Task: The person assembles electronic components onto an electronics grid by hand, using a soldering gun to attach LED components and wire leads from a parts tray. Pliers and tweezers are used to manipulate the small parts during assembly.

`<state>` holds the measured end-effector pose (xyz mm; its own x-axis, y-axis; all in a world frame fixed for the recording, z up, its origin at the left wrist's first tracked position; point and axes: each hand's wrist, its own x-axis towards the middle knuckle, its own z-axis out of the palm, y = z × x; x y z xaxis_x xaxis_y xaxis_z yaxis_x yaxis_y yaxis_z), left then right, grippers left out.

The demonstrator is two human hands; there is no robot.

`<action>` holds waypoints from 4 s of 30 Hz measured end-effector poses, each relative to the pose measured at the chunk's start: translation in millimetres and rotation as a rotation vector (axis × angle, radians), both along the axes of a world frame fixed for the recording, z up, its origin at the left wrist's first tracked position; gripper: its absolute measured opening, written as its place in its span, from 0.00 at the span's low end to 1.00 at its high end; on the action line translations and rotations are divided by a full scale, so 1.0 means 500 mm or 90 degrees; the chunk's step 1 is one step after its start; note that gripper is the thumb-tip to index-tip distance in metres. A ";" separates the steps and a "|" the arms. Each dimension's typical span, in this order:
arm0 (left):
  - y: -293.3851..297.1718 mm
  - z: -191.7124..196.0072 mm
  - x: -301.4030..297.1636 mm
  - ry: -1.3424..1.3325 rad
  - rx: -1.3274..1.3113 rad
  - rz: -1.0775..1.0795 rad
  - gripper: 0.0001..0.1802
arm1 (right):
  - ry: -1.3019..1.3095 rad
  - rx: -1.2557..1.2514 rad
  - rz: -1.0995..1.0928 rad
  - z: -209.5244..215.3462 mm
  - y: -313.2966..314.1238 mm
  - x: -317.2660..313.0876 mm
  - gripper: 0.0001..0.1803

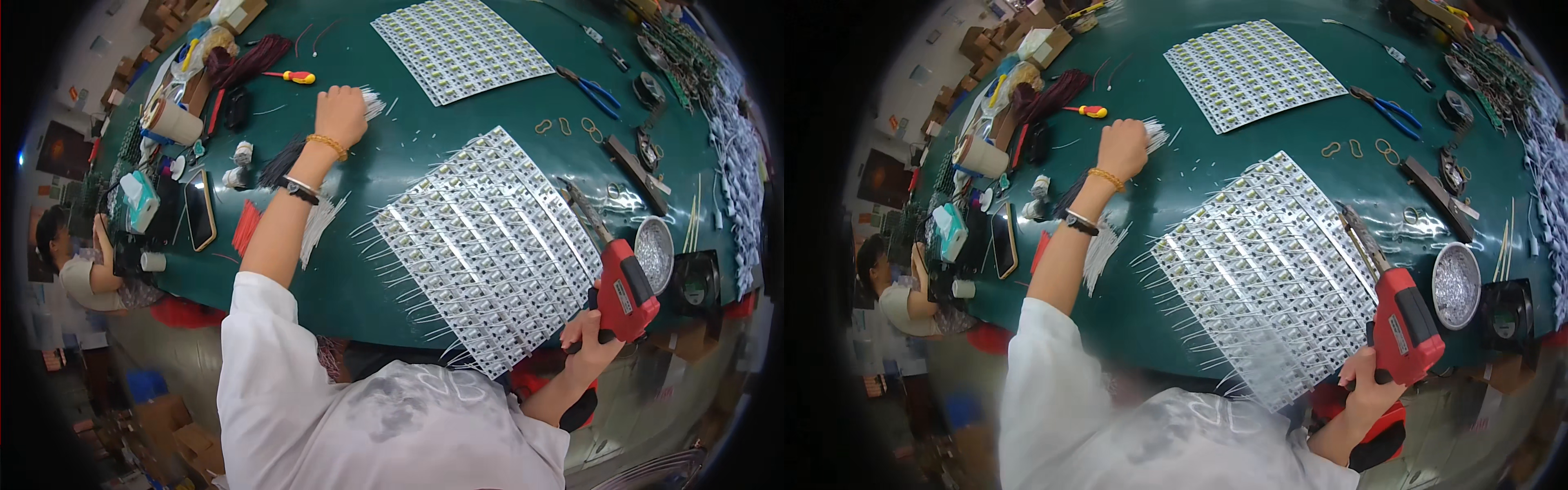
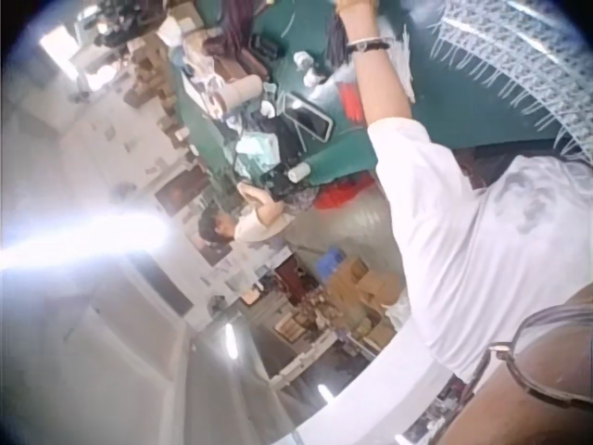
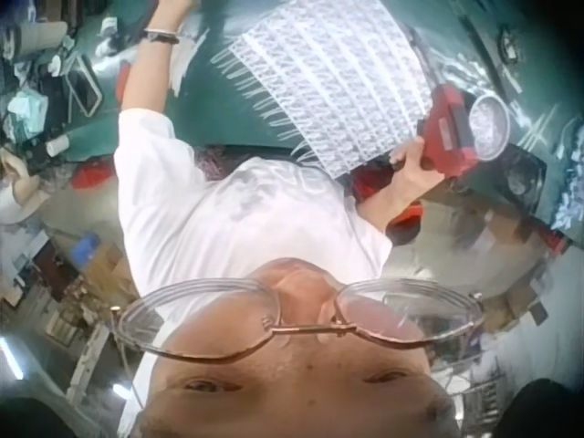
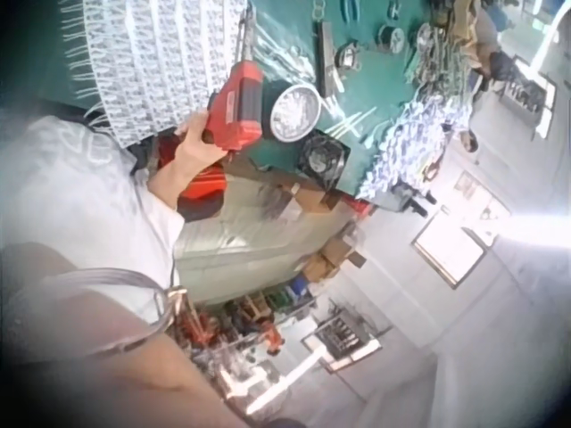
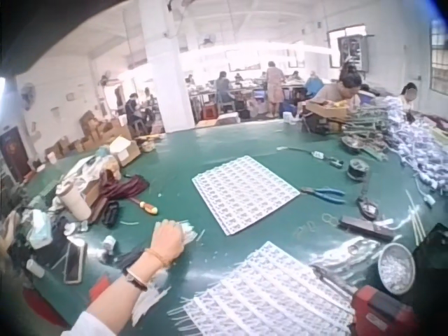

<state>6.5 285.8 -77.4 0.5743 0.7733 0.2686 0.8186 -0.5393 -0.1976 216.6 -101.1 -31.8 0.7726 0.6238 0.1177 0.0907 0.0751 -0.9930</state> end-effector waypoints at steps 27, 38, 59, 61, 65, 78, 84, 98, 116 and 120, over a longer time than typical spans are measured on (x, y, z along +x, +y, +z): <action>-0.273 -0.002 0.269 -0.449 -0.418 -0.176 0.11 | 0.124 -0.050 -0.017 -0.012 0.056 0.018 0.17; -0.243 -0.008 0.265 -0.432 -0.517 -0.138 0.13 | 0.103 -0.137 -0.013 -0.039 0.064 0.022 0.37; -0.245 -0.003 0.268 -0.419 -0.514 -0.129 0.15 | -0.004 -0.184 -0.001 -0.066 0.027 0.020 0.20; -0.245 -0.004 0.268 -0.417 -0.511 -0.124 0.14 | -0.031 -0.195 -0.003 -0.062 0.027 0.019 0.20; -0.243 -0.007 0.267 -0.414 -0.510 -0.118 0.14 | 0.085 -0.204 -0.061 -0.041 0.040 0.010 0.24; -0.245 -0.004 0.264 -0.421 -0.513 -0.121 0.14 | 0.159 -0.128 -0.068 -0.032 0.053 0.010 0.29; -0.282 -0.004 0.274 -0.556 -0.386 -0.187 0.09 | 0.021 -0.067 -0.072 -0.033 0.059 0.011 0.35; -0.295 -0.024 0.278 -0.504 -0.391 -0.228 0.09 | 0.076 -0.131 -0.066 -0.047 0.034 0.011 0.33; -0.294 -0.025 0.276 -0.504 -0.396 -0.218 0.09 | -0.010 -0.199 -0.002 -0.071 -0.003 0.027 0.20; -0.292 -0.023 0.276 -0.476 -0.390 -0.235 0.08 | 0.181 -0.128 -0.088 -0.034 0.018 0.007 0.27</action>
<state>144.5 139.8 -89.1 0.6521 0.7068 0.2741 0.3827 -0.6191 0.6858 220.2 -92.0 -48.7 0.8355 0.4999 -0.2282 -0.1955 -0.1177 -0.9736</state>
